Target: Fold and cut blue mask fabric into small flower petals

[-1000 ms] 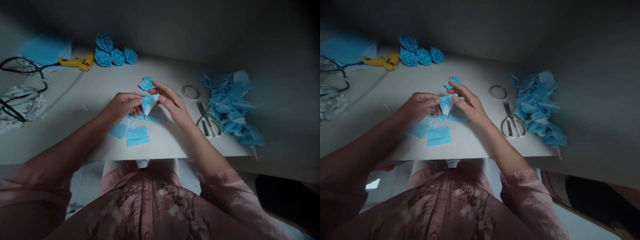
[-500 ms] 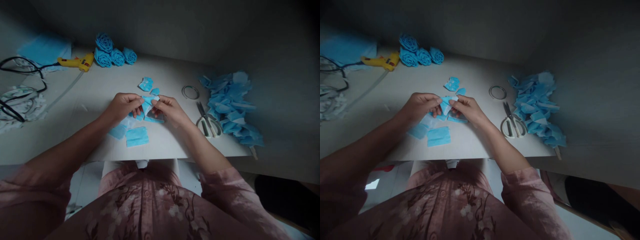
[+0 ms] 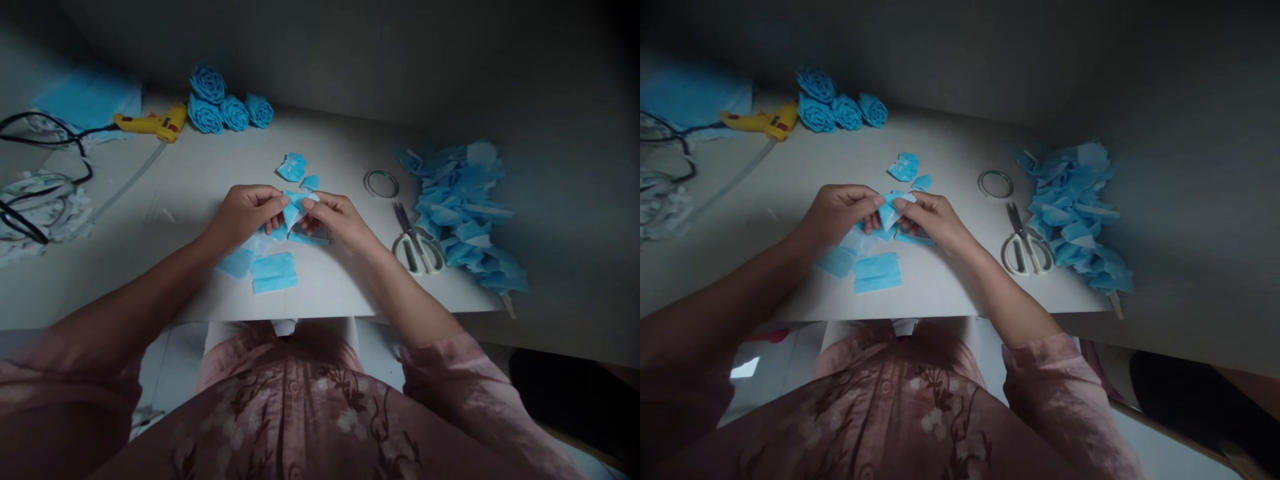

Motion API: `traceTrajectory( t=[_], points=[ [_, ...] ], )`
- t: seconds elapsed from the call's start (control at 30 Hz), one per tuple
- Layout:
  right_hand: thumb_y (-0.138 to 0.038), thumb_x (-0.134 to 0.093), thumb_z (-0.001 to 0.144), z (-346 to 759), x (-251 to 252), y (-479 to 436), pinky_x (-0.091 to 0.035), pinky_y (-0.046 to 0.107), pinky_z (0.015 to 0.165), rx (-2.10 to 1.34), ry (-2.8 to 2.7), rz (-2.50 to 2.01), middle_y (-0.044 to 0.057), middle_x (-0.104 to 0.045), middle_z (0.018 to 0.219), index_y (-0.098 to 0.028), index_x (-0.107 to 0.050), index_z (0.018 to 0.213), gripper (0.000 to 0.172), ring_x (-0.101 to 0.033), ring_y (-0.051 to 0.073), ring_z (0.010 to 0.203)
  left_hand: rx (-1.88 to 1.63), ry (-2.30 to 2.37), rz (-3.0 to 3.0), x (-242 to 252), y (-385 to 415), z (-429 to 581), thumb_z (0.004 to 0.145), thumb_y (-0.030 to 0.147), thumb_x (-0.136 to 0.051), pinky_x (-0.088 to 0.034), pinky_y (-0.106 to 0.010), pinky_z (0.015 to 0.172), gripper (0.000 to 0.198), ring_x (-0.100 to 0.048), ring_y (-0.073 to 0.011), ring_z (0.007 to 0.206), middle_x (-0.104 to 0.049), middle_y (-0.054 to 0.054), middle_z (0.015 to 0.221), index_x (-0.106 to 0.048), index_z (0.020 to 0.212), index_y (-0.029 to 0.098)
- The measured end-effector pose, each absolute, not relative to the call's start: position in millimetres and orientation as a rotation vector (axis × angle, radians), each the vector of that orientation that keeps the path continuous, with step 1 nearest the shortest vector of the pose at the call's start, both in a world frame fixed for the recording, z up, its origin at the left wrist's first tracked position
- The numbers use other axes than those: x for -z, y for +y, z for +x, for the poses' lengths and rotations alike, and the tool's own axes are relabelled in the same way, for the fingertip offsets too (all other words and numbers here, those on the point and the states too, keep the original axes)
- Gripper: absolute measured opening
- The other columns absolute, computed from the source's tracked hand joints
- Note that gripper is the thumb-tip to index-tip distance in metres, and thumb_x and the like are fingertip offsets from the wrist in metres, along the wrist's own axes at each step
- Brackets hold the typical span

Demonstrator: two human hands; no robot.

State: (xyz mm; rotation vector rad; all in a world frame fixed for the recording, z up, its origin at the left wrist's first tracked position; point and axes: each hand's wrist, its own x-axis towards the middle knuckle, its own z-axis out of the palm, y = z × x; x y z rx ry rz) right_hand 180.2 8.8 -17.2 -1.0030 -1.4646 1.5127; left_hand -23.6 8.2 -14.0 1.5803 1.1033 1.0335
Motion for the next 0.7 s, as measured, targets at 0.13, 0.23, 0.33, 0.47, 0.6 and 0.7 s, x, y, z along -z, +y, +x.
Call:
traceTrajectory(
  t=[0.13, 0.23, 0.33, 0.47, 0.6, 0.7],
  points=[
    [-0.060, -0.092, 0.074, 179.3, 20.2, 8.9, -0.048, 0.026, 0.060, -1.505, -1.504, -0.953, -0.003, -0.059, 0.066, -0.020, -0.066, 0.075, 0.048, -0.055, 0.010, 0.063, -1.060, 1.128, 1.608, 13.1, 6.2, -22.3, 0.088, 0.028, -0.069, -0.046, -0.019, 0.049, 0.024, -0.055, -0.0081, 0.045, -0.064, 0.001, 0.054, -0.070, 0.067, 0.017],
    [-0.059, -0.093, 0.074, 179.3, 23.8, 11.3, -0.046, 0.026, 0.058, -1.481, -1.494, -0.940, -0.004, -0.057, 0.065, -0.021, -0.064, 0.075, 0.048, -0.053, 0.010, 0.061, -1.059, 1.113, 1.567, 10.6, 4.7, -21.1, 0.088, 0.025, -0.070, -0.047, -0.019, 0.049, 0.022, -0.055, -0.0083, 0.045, -0.065, 0.001, 0.054, -0.071, 0.068, 0.016],
    [-0.062, -0.091, 0.075, 180.4, 24.6, 14.1, -0.048, 0.026, 0.059, -1.439, -1.476, -0.961, -0.004, -0.056, 0.066, -0.021, -0.063, 0.074, 0.050, -0.054, 0.010, 0.062, -1.023, 1.071, 1.445, 10.0, 5.1, -19.8, 0.089, 0.026, -0.071, -0.048, -0.020, 0.049, 0.022, -0.059, -0.0094, 0.048, -0.069, -0.002, 0.060, -0.072, 0.070, 0.015],
    [-0.064, -0.090, 0.075, 183.4, 21.7, 14.8, -0.047, 0.026, 0.060, -1.403, -1.518, -0.960, -0.004, -0.055, 0.066, -0.021, -0.061, 0.073, 0.051, -0.053, 0.010, 0.063, -0.991, 1.002, 1.271, 11.8, 8.3, -19.4, 0.092, 0.033, -0.072, -0.050, -0.022, 0.047, 0.029, -0.065, -0.0123, 0.053, -0.073, -0.007, 0.067, -0.070, 0.070, 0.014],
    [-0.061, -0.088, 0.078, 183.8, 21.9, 12.5, -0.043, 0.026, 0.060, -1.379, -1.615, -0.955, -0.005, -0.053, 0.064, -0.021, -0.057, 0.070, 0.052, -0.049, 0.010, 0.063, -0.970, 1.006, 1.350, 11.1, 9.2, -21.4, 0.091, 0.033, -0.073, -0.049, -0.021, 0.047, 0.028, -0.061, -0.0106, 0.049, -0.069, -0.004, 0.059, -0.072, 0.071, 0.013],
    [-0.064, -0.087, 0.080, 183.0, 25.8, 12.7, -0.041, 0.026, 0.059, -1.367, -1.678, -0.942, -0.006, -0.049, 0.063, -0.022, -0.055, 0.070, 0.053, -0.046, 0.010, 0.062, -0.918, 1.052, 1.496, 10.2, 7.6, -22.8, 0.085, 0.027, -0.080, -0.048, -0.020, 0.050, 0.022, -0.059, -0.0090, 0.049, -0.068, -0.001, 0.058, -0.071, 0.070, 0.014]
  ],
)
